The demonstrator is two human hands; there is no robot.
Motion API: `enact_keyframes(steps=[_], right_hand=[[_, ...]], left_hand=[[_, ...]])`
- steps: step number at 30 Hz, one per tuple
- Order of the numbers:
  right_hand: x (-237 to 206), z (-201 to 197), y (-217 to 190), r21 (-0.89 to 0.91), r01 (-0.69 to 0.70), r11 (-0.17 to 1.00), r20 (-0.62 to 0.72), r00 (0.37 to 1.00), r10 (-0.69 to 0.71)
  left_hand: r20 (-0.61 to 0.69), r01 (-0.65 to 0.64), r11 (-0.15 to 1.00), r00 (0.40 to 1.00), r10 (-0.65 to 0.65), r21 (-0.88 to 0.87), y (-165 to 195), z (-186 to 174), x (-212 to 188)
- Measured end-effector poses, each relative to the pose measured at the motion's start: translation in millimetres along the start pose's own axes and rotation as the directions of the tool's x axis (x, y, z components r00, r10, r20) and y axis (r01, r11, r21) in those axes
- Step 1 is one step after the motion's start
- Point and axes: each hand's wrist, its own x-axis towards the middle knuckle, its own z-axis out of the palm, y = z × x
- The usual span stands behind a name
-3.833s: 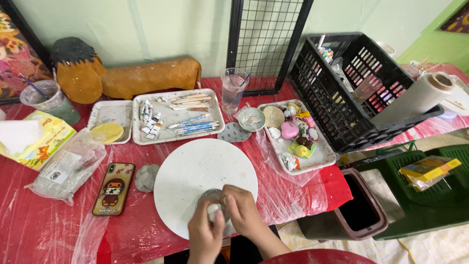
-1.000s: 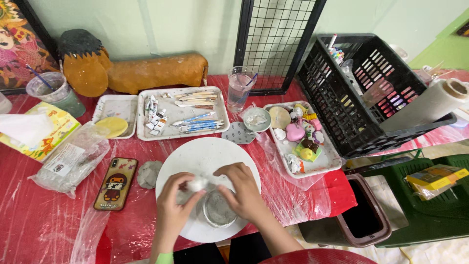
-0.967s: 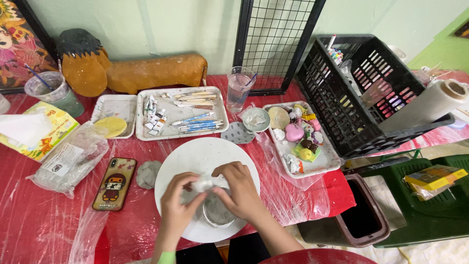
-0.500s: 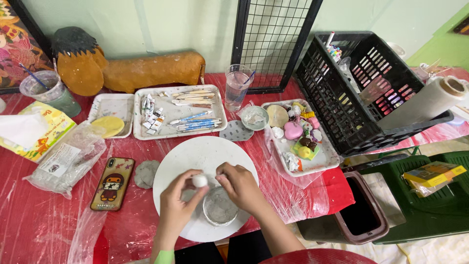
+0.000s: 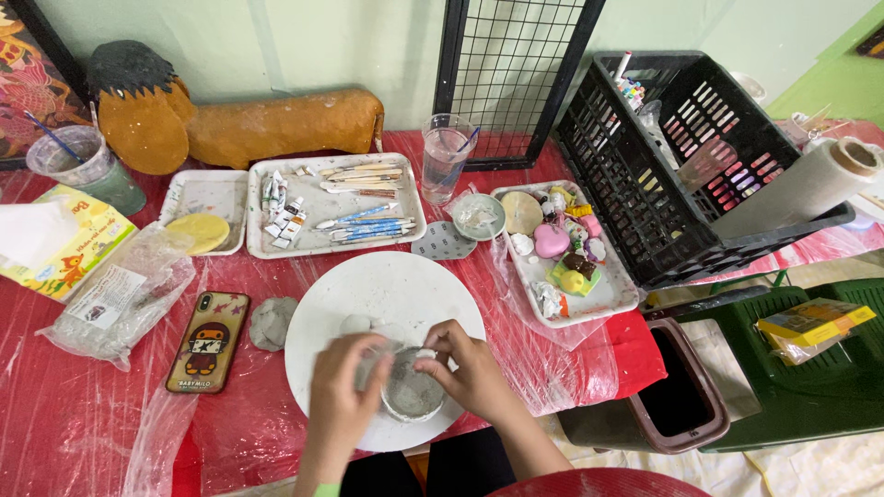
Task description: The person kneads a lump of gray clay on a round white turntable, pinches off small pieces and rolls them into balls, and uses a small loop tool to scrape and smooth the clay surface, occasionally dipping pieces into a small water bowl.
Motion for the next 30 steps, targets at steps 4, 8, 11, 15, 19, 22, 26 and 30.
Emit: enact_keyframes(steps=[4, 8, 11, 15, 19, 22, 26, 30], right_hand=[[-13.5, 18.1, 14.2, 0.336, -0.03, 0.941, 0.013, 1.0, 0.027], [-20.3, 26.6, 9.1, 0.484, -0.021, 0.875, -0.002, 1.0, 0.025], [-19.2, 28.9, -8.2, 0.493, -0.072, 0.867, -0.048, 0.993, 0.11], [-9.4, 17.3, -30.5, -0.159, 0.196, 0.968, -0.181, 0.958, -0.223], [-2.5, 15.8, -42.3, -0.207, 0.211, 0.955, -0.137, 0.961, -0.242], [-0.6, 21.7, -39.6, -0.121, 0.191, 0.974, -0.114, 0.972, -0.205], [1.7, 27.6, -24.6, 0.03, 0.189, 0.981, -0.113, 0.976, -0.185], [-1.4, 36.1, -13.1, 0.117, 0.098, 0.988, -0.167, 0.983, -0.078]], left_hand=[[0.121, -0.116, 0.99, 0.985, 0.126, -0.085, 20.8, 11.1, -8.5], [0.02, -0.206, 0.977, 0.978, 0.208, -0.056, 25.5, 20.5, -9.7], [0.051, -0.142, 0.989, 0.988, 0.144, -0.028, 27.0, 23.9, -11.5], [-0.03, -0.135, 0.988, 0.99, 0.138, 0.08, 32.9, 28.4, -15.7], [-0.017, -0.028, 0.997, 0.999, 0.029, 0.079, 37.8, 33.7, -21.8], [-0.079, -0.002, 1.0, 0.997, 0.0, -0.018, 37.2, 37.6, -27.5], [-0.119, 0.001, 0.995, 0.993, -0.013, -0.102, 33.8, 46.6, -32.9], [-0.094, 0.177, 0.965, 0.976, -0.198, -0.194, 33.8, 53.4, -32.6]])
